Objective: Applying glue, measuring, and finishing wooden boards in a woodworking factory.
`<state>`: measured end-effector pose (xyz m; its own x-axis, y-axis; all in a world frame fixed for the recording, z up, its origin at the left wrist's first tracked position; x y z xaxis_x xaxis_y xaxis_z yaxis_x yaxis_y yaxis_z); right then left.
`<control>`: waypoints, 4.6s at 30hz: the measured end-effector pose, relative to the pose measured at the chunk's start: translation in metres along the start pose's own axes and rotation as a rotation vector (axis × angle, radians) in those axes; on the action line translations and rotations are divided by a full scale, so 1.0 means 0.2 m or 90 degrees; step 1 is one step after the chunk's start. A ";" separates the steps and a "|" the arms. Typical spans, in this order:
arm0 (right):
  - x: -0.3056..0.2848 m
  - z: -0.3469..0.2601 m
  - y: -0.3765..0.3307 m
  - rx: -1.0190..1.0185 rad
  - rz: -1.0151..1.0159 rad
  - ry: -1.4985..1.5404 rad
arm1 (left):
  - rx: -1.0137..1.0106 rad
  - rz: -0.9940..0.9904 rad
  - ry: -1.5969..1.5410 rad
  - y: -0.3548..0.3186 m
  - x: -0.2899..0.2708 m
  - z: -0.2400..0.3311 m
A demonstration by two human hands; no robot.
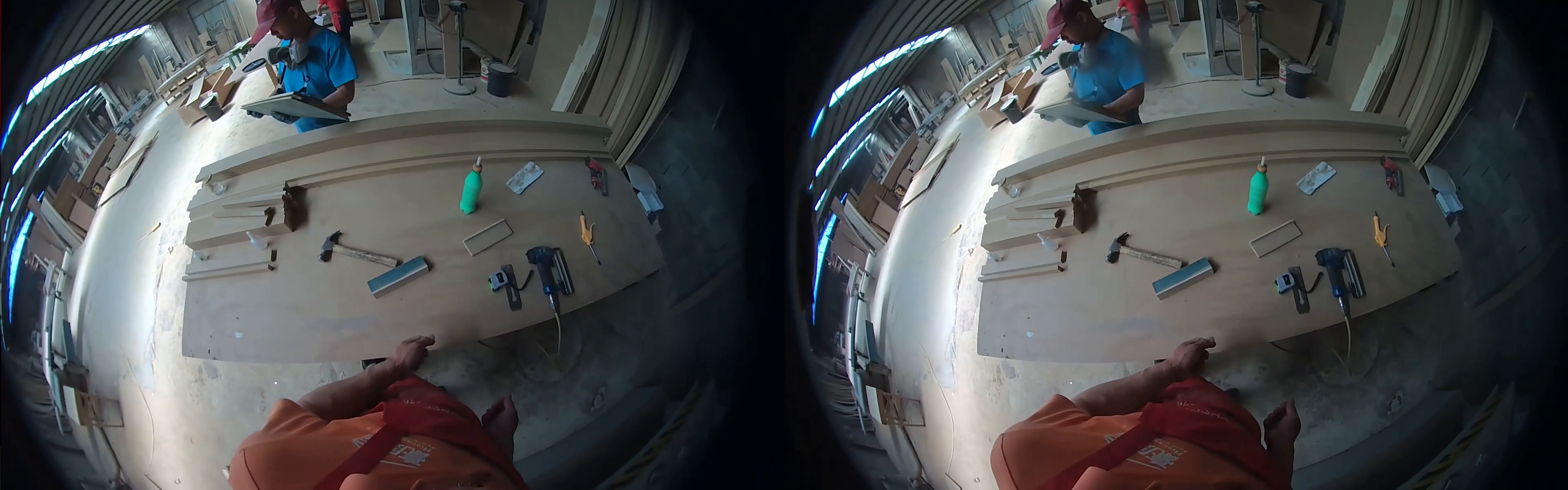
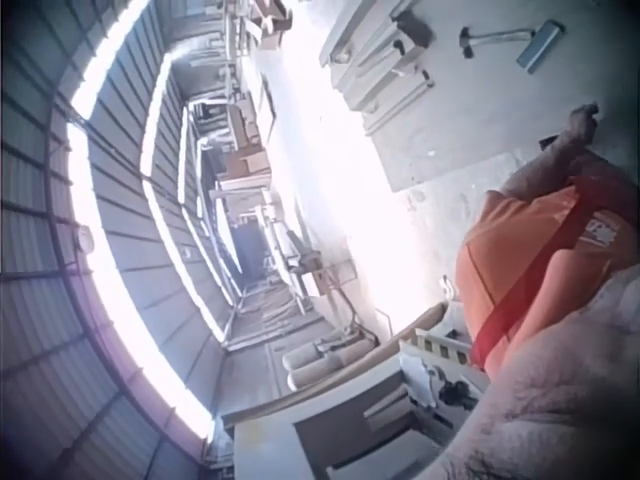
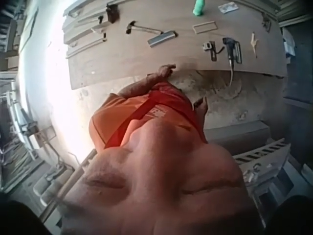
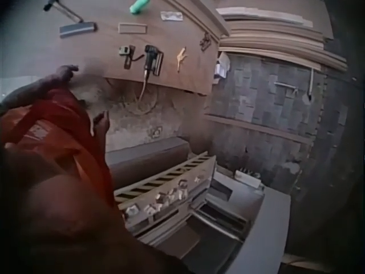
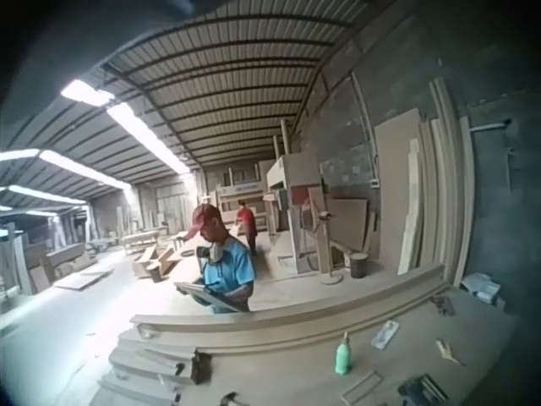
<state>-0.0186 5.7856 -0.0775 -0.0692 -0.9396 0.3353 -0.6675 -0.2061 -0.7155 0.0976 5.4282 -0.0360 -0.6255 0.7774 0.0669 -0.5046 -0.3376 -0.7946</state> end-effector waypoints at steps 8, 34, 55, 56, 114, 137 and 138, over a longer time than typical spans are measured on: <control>-0.16 -0.13 0.14 0.040 0.063 0.014 | -0.023 -0.046 0.015 0.09 0.48 0.05; 0.30 -1.33 1.69 0.039 -0.492 -0.540 | -0.164 -0.048 -0.119 0.97 1.69 0.82; 0.14 -3.70 1.94 0.102 -0.456 -0.504 | -0.009 0.243 -0.547 0.76 2.68 0.70; 0.11 -3.80 2.04 0.010 -0.423 -0.552 | -0.004 0.245 -0.561 0.77 2.70 0.66; 0.61 -1.60 1.72 -0.217 -1.130 -1.084 | -0.133 0.925 -0.948 -0.73 2.31 -1.35; -0.64 -1.00 1.12 -0.188 -1.679 -1.465 | -0.473 1.544 -1.237 -1.33 5.80 -1.80; -0.76 -0.97 1.04 -0.271 -1.809 -1.422 | -0.411 1.557 -1.289 -1.37 5.91 -1.86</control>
<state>-0.2911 5.9384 -0.1576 -0.3702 0.7297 -0.5749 0.8395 -0.0022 -0.5434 -0.2821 6.6358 0.0364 0.6995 -0.5796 -0.4181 0.4563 0.8124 -0.3630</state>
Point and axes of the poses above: each hand's wrist, its own y-axis towards the middle knuckle, its own x-axis out of the palm, z = x × y, the point moved 10 cm from there along y, towards the middle knuckle, and after that the axes turned 13 degrees about -x, right-handed, at the moved point
